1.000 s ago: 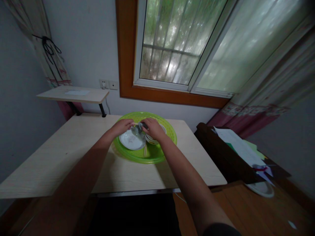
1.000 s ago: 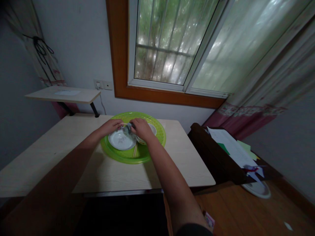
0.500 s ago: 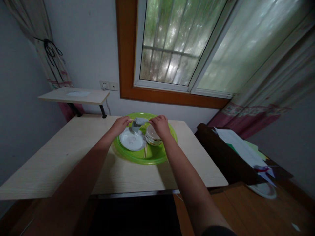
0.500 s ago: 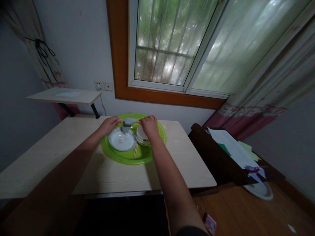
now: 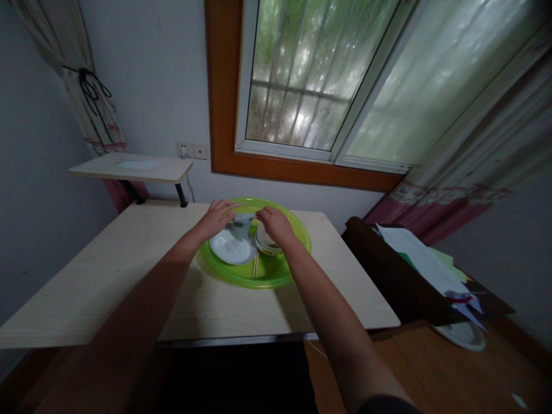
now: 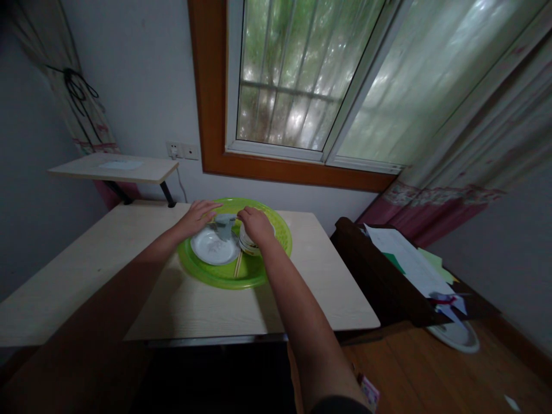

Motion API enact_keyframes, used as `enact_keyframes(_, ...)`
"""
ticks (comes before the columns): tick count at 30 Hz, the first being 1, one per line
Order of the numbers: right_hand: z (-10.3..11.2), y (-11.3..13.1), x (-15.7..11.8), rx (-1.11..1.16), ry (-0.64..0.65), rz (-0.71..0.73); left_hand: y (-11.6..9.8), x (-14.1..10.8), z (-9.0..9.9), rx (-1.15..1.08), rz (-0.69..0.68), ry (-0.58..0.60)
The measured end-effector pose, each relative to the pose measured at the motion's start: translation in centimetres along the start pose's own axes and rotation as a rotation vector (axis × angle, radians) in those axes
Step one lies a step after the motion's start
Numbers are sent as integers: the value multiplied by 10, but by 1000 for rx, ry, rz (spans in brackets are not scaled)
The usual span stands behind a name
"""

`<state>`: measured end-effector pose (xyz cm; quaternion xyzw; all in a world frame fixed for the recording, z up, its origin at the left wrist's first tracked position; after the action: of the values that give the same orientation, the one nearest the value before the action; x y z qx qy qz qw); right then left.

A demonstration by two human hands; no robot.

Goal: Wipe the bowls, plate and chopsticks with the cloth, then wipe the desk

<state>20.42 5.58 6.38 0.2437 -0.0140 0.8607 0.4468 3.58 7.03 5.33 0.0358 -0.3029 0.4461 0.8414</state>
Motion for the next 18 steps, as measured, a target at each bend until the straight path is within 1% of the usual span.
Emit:
enact_keyframes(2,-2,6,0,-6,24,20,-9,0,-7,-12,-73,59)
enact_keyframes(5,-2,17,-1,-41,52,53,-14,0,-15,-20,-107,122)
enact_keyframes(9,1,31,-3,-69,55,97,-13,-1,-16,-1,-96,132)
enact_keyframes(11,1,33,-3,-69,52,104,-12,-1,-16,12,-97,130)
enact_keyframes(14,3,23,-1,-63,11,59,-7,0,-16,44,-75,112)
enact_keyframes(18,16,-7,-1,-53,-117,-72,12,2,-14,67,33,48)
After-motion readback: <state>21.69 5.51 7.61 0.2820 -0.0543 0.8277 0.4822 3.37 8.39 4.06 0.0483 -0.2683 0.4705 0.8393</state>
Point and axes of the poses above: each hand's wrist, its own x-axis towards the middle knuckle, its own z-axis out of the back of the hand, y = z × x, the point moved 10 cm from there along x, towards the middle knuckle, and after that the axes turned 14 degrees about x, right-handed, at the moved point
